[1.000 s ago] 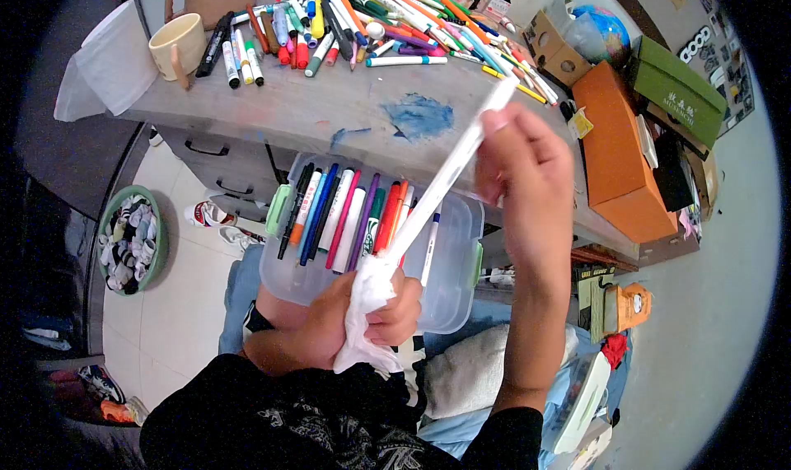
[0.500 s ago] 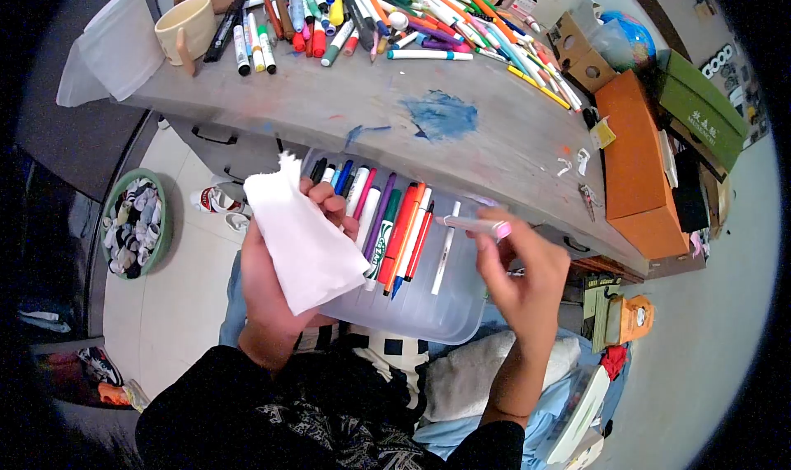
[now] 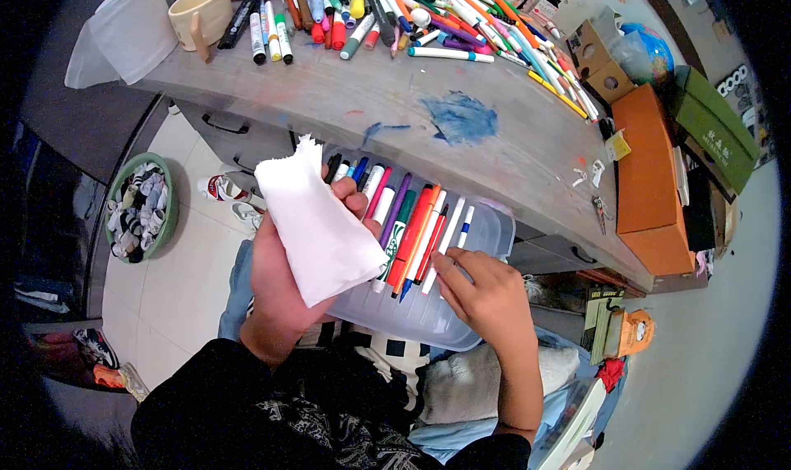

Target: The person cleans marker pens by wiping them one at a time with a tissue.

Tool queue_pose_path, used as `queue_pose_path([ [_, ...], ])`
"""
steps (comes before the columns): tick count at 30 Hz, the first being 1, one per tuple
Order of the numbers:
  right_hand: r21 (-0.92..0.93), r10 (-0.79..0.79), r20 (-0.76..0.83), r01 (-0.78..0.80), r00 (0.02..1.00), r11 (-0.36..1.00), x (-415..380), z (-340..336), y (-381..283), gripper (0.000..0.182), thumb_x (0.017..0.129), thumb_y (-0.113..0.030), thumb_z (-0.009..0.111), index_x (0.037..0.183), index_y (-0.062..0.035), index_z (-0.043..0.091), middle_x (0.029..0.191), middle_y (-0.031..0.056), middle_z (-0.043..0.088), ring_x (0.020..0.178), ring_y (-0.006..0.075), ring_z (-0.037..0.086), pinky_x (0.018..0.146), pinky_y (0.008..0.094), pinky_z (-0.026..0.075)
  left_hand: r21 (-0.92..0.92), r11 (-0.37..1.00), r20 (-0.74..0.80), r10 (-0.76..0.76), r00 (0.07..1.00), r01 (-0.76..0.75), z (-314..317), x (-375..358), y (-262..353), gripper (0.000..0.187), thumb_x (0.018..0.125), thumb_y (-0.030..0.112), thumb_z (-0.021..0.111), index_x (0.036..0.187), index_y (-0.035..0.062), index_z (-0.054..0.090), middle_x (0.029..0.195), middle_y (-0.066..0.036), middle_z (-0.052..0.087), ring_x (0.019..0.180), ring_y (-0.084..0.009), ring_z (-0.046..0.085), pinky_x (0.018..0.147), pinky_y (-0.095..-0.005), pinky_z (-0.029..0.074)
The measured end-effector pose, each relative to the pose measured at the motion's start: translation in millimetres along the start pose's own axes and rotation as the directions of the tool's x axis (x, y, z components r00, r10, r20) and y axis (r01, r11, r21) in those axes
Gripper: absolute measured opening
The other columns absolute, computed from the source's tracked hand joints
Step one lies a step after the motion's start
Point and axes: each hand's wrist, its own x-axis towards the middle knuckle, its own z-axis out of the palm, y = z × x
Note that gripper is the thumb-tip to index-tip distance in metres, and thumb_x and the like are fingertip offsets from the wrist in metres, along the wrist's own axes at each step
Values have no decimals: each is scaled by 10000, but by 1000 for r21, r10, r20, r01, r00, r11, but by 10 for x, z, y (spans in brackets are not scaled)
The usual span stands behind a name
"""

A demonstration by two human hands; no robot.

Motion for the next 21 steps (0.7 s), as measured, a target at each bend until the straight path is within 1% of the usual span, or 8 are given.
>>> queue_pose_path([
  [7, -84, 2, 21, 0, 1000, 996, -16, 69, 70, 316, 700, -52, 678, 1014, -48, 639, 935, 61, 651, 739, 213, 632, 600, 333, 535, 24, 1000, 5, 6, 1000, -7, 13, -6, -19, 271, 992, 322, 401, 1082, 70, 444, 936, -45, 426, 899, -187, 441, 873, -353, 405],
  [10, -80, -6, -16, 5, 1000, 997, 42, 15, 72, 339, 665, -44, 680, 1001, -42, 633, 935, 67, 643, 733, 212, 632, 594, 336, 531, 3, 1000, -32, 0, 1000, 0, 19, -5, -27, 270, 990, 326, 403, 1068, 70, 440, 928, -38, 419, 870, -174, 426, 843, -343, 402],
  [12, 9, -30, -101, 31, 994, 999, 109, -142, 39, 325, 658, -31, 681, 979, -39, 634, 876, 65, 636, 710, 209, 622, 582, 332, 514, -5, 1000, -34, -13, 999, 12, 15, -3, -28, 269, 989, 327, 403, 1063, 70, 438, 927, -36, 417, 860, -171, 420, 832, -341, 400],
  [13, -1, -30, -100, 30, 995, 1000, 136, -235, 67, 325, 658, -31, 681, 979, -39, 634, 876, 65, 636, 710, 209, 622, 582, 332, 514, 4, 1000, -22, -5, 1000, 5, 20, -3, -29, 264, 988, 325, 403, 1059, 73, 436, 927, -34, 417, 852, -169, 415, 826, -336, 396],
  [15, -14, -23, -270, 20, 962, 1000, 188, -431, 223, 271, 695, 2, 668, 961, -37, 635, 795, 71, 620, 678, 213, 607, 575, 314, 492, 11, 1000, -2, -6, 1000, 6, 25, -1, -31, 260, 987, 324, 404, 1055, 75, 433, 926, -32, 417, 845, -166, 410, 820, -330, 392],
  [17, -32, 174, -364, -199, 915, 979, 279, -565, 561, 195, 781, 19, 634, 968, -35, 638, 759, 70, 623, 659, 215, 599, 583, 300, 481, 16, 1000, 50, -3, 999, 2, 32, -1, -34, 250, 988, 320, 402, 1055, 80, 429, 916, -26, 410, 841, -160, 410, 820, -320, 384],
  [19, 155, 384, -432, -352, 816, 923, 529, -689, 982, 155, 851, 15, 589, 993, -26, 635, 822, 84, 662, 666, 220, 610, 600, 297, 481, 11, 1000, 26, -2, 1000, 1, 29, -9, -57, 239, 984, 314, 407, 1052, 85, 426, 902, -18, 396, 825, -153, 402, 809, -311, 376],
  [21, 109, 418, -427, -413, 802, 904, 673, -698, 1626, 167, 876, -1, 571, 1031, -24, 626, 905, 102, 693, 702, 222, 635, 650, 315, 497, -11, 1000, 163, -13, 987, 15, 5, 1, -52, 221, 980, 299, 413, 1048, 89, 422, 888, -14, 384, 809, -149, 393, 794, -311, 373],
])
